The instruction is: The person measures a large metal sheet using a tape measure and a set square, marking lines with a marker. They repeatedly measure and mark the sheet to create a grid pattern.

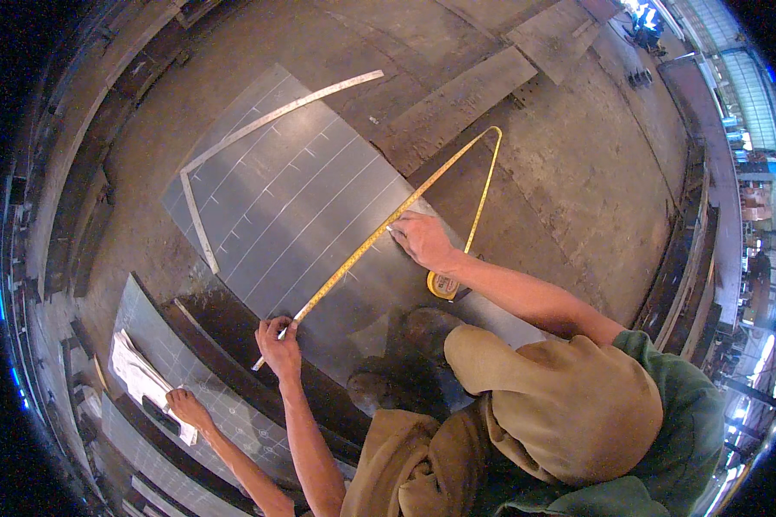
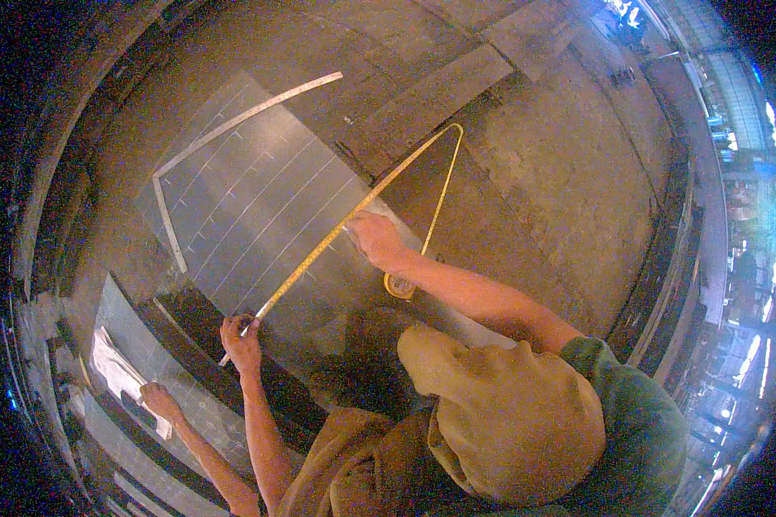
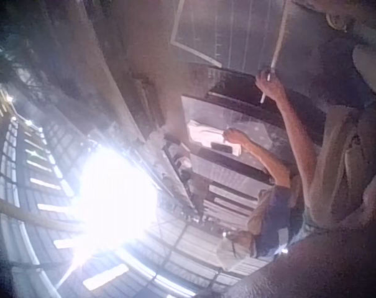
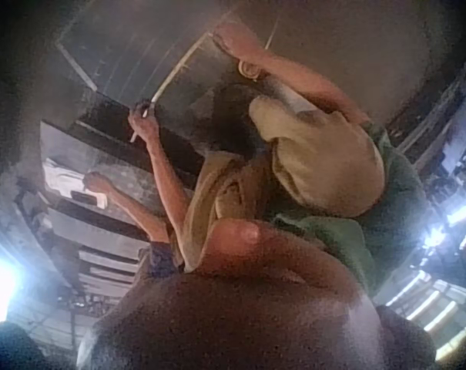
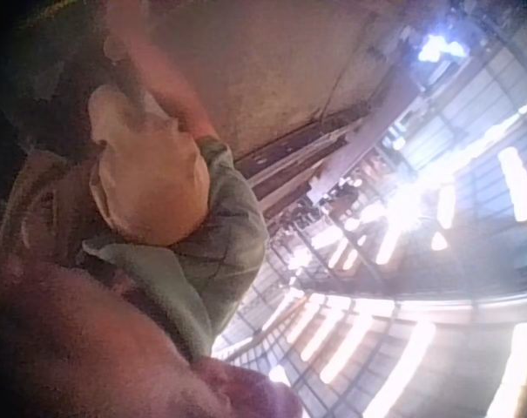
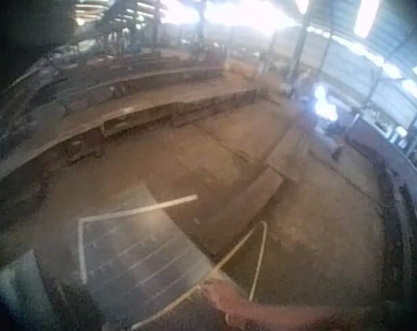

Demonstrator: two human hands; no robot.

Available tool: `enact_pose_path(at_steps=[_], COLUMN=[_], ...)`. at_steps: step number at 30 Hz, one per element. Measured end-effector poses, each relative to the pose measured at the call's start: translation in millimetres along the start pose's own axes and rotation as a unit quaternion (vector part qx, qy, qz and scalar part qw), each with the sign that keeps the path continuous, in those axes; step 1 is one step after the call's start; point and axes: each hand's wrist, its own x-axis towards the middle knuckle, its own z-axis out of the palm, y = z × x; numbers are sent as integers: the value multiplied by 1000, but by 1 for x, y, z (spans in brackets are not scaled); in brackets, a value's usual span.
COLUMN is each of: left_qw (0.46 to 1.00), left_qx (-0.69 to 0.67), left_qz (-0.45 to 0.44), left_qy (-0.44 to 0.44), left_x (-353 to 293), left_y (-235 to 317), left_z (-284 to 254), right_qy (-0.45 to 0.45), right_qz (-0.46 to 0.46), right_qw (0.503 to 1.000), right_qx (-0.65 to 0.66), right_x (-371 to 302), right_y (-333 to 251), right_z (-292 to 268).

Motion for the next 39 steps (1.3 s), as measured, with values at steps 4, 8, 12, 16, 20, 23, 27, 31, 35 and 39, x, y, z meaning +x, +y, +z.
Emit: enact_pose_path(at_steps=[4,8,12,16,20,23,27,31,35,39], left_qw=[999,1000,1000,1000,1000,1000,1000,1000,1000,999], left_qx=[-1,17,17,18,18,16,16,16,19,29], left_qz=[27,16,6,4,22,19,11,13,10,15], left_qy=[17,0,-6,-10,7,13,5,5,4,9], left_x=[-1,1,0,1,1,-1,1,1,1,1], left_y=[-2,-4,-4,-3,0,-2,1,-1,1,-2], left_z=[1,2,1,-1,1,0,1,1,1,1], right_qy=[16,21,17,-2,23,28,35,47,43,22], right_qz=[-14,-39,-45,-29,-39,-41,-52,-55,-55,-60], right_qw=[1000,999,999,999,999,999,998,997,997,998], right_qx=[0,-10,-13,-18,-10,-7,-2,10,10,-7], right_x=[0,-1,-1,0,-2,0,1,1,1,1], right_y=[-2,0,-1,-1,2,-4,-2,-3,-3,-4], right_z=[2,2,3,4,6,4,1,1,1,1])
